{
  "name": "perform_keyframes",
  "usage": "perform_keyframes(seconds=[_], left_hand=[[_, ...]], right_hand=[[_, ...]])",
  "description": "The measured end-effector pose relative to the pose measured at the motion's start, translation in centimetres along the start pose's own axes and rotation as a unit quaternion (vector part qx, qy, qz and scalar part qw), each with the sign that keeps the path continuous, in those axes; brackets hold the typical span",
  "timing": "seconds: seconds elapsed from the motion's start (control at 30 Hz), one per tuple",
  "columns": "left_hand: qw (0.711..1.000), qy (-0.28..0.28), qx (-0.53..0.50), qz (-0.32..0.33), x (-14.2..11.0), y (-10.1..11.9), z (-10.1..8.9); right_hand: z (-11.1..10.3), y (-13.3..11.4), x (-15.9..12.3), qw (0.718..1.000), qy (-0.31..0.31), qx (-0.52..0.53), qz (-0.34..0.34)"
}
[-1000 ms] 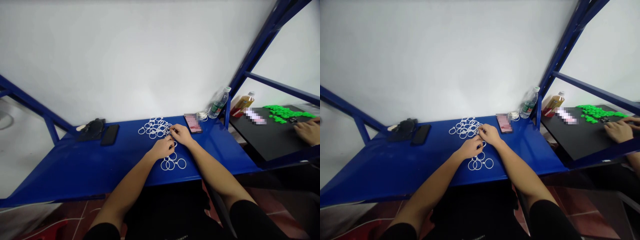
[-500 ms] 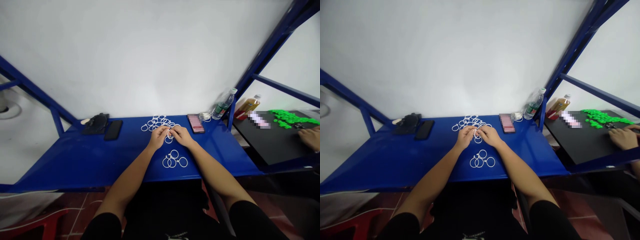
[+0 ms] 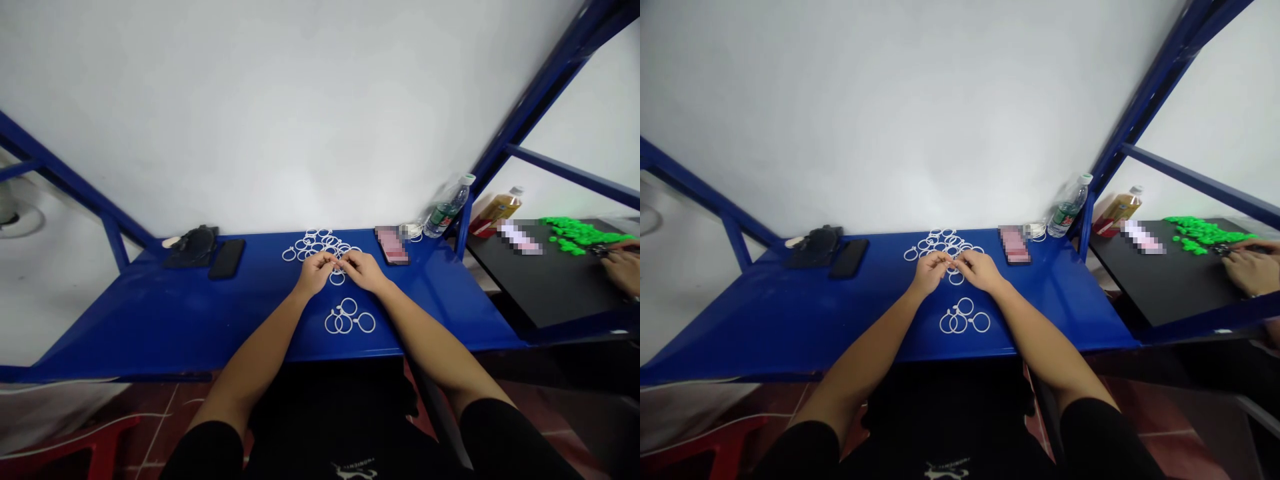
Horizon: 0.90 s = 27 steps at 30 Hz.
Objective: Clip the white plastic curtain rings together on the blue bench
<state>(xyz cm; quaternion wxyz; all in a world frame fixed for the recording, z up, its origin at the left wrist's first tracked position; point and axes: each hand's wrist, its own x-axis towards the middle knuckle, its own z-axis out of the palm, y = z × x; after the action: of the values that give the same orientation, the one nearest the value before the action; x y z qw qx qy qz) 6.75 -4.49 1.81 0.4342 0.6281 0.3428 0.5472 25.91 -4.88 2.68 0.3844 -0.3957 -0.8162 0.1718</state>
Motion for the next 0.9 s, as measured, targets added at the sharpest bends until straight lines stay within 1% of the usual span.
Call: perform_keyframes(seconds=[0.17, 0.3, 0.43, 0.67, 0.8, 0.9], left_hand=[[1.0, 0.006, -0.01, 0.006, -0.02, -0.17, -0.13], [1.0, 0.017, 0.007, 0.007, -0.3, -0.49, -0.09], [0.999, 0.028, 0.043, 0.018, -0.42, -0.68, -0.1], [0.991, 0.022, 0.115, 0.068, -0.05, -0.56, -0.49], [0.986, 0.014, 0.152, 0.069, -0.13, -0.43, -0.42], [0.973, -0.002, 0.203, 0.11, -0.29, -0.13, -0.35]], right_hand=[[-0.01, -0.14, 0.09, 1.0, -0.008, 0.011, 0.004], [-0.06, -0.26, 0.13, 1.0, -0.012, 0.013, 0.01], [0.1, -0.39, 0.06, 1.0, -0.015, 0.007, 0.009], [0.52, -0.17, 0.1, 0.998, -0.059, 0.016, 0.015], [0.53, 0.17, 0.18, 0.998, -0.056, 0.018, 0.025], [0.43, 0.6, 0.19, 0.998, -0.038, 0.028, 0.035]])
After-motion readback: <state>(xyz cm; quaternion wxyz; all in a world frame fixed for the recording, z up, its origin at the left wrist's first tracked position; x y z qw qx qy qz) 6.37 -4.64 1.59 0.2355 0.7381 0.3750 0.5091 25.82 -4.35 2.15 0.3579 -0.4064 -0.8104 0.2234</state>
